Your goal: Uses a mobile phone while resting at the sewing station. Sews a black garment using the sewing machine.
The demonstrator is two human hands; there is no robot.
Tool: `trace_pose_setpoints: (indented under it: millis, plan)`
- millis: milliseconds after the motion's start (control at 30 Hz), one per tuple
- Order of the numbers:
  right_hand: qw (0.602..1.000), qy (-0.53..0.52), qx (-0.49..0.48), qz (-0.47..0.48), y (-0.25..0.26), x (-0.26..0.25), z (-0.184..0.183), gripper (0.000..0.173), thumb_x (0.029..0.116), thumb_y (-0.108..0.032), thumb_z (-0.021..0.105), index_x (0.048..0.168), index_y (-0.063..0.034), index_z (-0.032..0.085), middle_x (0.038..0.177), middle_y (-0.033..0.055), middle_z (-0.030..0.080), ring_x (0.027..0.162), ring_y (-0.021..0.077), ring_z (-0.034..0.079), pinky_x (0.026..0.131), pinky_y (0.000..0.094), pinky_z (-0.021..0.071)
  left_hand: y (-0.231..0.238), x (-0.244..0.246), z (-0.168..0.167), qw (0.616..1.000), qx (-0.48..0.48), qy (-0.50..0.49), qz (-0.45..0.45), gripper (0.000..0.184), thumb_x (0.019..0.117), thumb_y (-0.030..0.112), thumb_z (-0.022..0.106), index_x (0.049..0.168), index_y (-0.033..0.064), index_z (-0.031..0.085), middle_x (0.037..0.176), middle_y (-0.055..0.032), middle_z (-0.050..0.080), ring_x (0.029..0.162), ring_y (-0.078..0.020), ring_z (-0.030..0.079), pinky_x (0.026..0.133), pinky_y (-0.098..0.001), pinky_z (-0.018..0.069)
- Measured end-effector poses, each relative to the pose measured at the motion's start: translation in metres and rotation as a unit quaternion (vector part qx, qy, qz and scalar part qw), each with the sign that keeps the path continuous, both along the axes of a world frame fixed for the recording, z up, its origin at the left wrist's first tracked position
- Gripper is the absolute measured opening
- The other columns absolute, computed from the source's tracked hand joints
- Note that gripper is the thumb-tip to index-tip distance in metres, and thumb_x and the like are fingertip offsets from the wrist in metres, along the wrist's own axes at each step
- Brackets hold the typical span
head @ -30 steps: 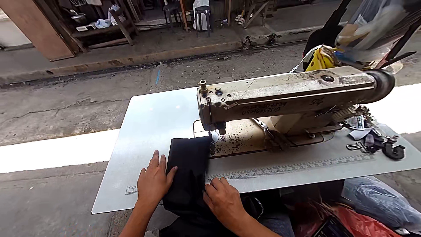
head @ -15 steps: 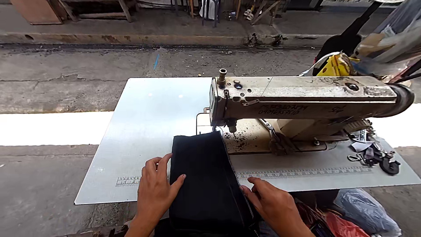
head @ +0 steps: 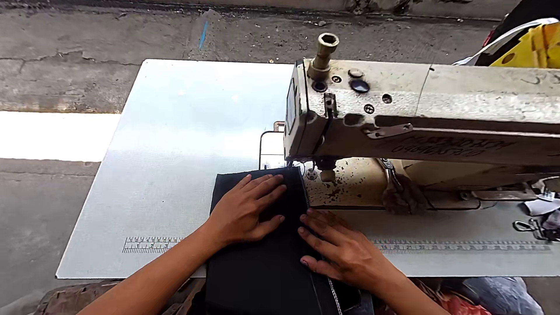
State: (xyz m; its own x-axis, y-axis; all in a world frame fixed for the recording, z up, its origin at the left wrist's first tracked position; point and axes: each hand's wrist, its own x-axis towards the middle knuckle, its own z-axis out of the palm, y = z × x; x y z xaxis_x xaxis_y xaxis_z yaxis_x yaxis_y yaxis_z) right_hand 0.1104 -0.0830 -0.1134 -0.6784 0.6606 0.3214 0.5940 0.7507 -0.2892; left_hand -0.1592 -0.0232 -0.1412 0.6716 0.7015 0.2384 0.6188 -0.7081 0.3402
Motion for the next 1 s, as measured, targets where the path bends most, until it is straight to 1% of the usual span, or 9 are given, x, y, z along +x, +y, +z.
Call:
trace_pose_setpoints:
  millis: [200,367,500,633,733,867,1000]
  plan:
    - [1.000,0.002,-0.003,0.021,0.004,0.003,-0.004,0.047,0.1034,-0.048,0.050,0.126,-0.0117,0.069,0.137,0.0169,0.064,0.133,0.0313,0.057,0.113,0.0400,0.0432,0.003,-0.002,-0.005,1.000,0.021,0.002,-0.005,0.055,0.1042,0.050,0.042,0.140,0.0147,0.064,0.150,-0.0043,0.057,0.141,-0.0197,0.051,0.114,-0.0503,0.0422]
    - [1.000,-0.009,-0.007,0.009,0.009,0.002,-0.001,0.047,0.1021,-0.048,0.051,0.127,-0.0123,0.070,0.138,0.0167,0.064,0.132,0.0324,0.058,0.111,0.0418,0.0453,0.011,-0.002,-0.005,1.000,0.026,0.004,-0.010,0.056,0.1040,0.052,0.042,0.140,0.0151,0.064,0.151,-0.0042,0.056,0.141,-0.0198,0.051,0.113,-0.0501,0.0420]
    - [1.000,-0.015,-0.018,0.002,0.014,0.001,0.001,0.051,0.1011,-0.051,0.052,0.129,-0.0115,0.069,0.139,0.0178,0.063,0.134,0.0333,0.056,0.112,0.0418,0.0440,0.024,-0.003,-0.007,0.999,0.030,-0.006,-0.016,0.057,0.1034,0.053,0.042,0.140,0.0149,0.064,0.150,-0.0052,0.057,0.140,-0.0201,0.052,0.114,-0.0494,0.0414]
    - [1.000,-0.018,-0.018,-0.004,0.020,0.000,0.002,0.052,0.1001,-0.052,0.053,0.129,-0.0112,0.069,0.139,0.0190,0.062,0.133,0.0351,0.056,0.113,0.0437,0.0435,0.038,-0.003,-0.007,0.999,0.040,-0.012,-0.024,0.056,0.1029,0.052,0.043,0.138,0.0143,0.065,0.147,-0.0059,0.059,0.137,-0.0215,0.054,0.112,-0.0490,0.0424]
    - [0.999,-0.026,-0.023,-0.009,0.025,-0.003,0.005,0.052,0.0993,-0.052,0.054,0.129,-0.0117,0.070,0.139,0.0184,0.063,0.131,0.0356,0.058,0.112,0.0451,0.0442,0.050,-0.005,-0.006,0.998,0.038,-0.010,-0.041,0.056,0.1026,0.052,0.043,0.138,0.0146,0.066,0.149,-0.0052,0.057,0.140,-0.0205,0.052,0.115,-0.0478,0.0401]
    - [0.999,-0.042,-0.022,-0.019,0.026,-0.006,0.008,0.056,0.0977,-0.056,0.053,0.130,-0.0134,0.069,0.139,0.0179,0.062,0.130,0.0372,0.058,0.111,0.0494,0.0441,0.066,-0.007,-0.006,0.997,0.047,-0.011,-0.064,0.058,0.1010,0.053,0.044,0.135,0.0134,0.068,0.147,-0.0054,0.059,0.139,-0.0214,0.053,0.114,-0.0482,0.0408]
    - [0.999,-0.044,-0.007,-0.031,0.019,-0.011,0.007,0.058,0.0969,-0.059,0.052,0.129,-0.0144,0.070,0.139,0.0179,0.062,0.130,0.0381,0.058,0.110,0.0521,0.0442,0.076,-0.009,-0.007,0.996,0.060,0.006,-0.071,0.063,0.1005,0.055,0.042,0.139,0.0107,0.064,0.150,-0.0068,0.057,0.141,-0.0226,0.051,0.114,-0.0494,0.0398]
